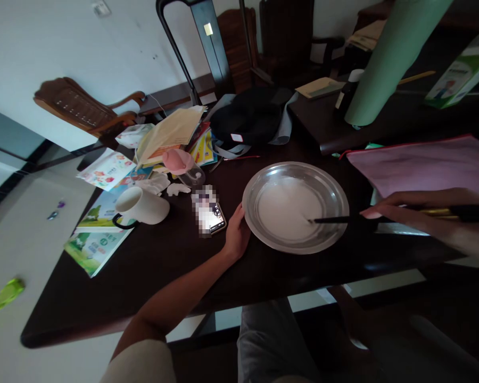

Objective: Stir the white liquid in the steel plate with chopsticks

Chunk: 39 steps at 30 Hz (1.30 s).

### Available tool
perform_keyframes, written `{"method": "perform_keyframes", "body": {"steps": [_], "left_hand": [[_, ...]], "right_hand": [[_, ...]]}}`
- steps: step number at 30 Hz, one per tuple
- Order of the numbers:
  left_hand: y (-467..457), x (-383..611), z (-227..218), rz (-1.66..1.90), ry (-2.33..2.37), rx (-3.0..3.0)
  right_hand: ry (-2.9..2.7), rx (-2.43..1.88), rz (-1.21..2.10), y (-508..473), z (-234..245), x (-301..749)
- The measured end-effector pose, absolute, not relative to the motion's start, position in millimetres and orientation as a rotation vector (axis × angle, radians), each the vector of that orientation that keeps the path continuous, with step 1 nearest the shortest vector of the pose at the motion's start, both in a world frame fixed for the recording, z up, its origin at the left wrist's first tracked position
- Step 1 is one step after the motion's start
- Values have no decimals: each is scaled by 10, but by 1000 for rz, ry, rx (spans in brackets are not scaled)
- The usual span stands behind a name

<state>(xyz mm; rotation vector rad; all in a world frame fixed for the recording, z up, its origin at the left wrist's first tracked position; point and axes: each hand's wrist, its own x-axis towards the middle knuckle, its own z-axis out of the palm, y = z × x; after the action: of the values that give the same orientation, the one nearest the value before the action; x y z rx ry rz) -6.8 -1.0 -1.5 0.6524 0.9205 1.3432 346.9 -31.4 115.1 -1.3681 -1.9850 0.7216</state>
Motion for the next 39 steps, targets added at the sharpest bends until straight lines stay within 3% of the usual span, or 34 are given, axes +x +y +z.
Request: {"method": "perform_keyframes", "body": {"steps": [7, 13, 19, 26, 31, 35, 39], "left_hand": [[-4, -80, -15, 1340, 917, 660], [-8, -78, 2, 1336, 914, 653], [-16, -75, -4, 1339, 930, 630], [-15, -66, 3, 1342, 930, 657], [-17, -76, 6, 1332, 935, 656], [-14, -81, 4, 1332, 933, 654], [-13, -83, 2, 1327, 925, 662]], "right_hand": [[-1909, -1261, 969, -320, 963, 2903], [-1842, -1236, 819, -125, 840, 2796], [-1798, -1530, 694, -186, 1107, 3141], [-1871, -1555, 888, -336, 1263, 3322], [-1852, -1366, 1053, -304, 1066, 2920], [-1815, -1296, 916, -202, 870, 2762], [-1810, -1342, 733, -144, 984, 2831]]}}
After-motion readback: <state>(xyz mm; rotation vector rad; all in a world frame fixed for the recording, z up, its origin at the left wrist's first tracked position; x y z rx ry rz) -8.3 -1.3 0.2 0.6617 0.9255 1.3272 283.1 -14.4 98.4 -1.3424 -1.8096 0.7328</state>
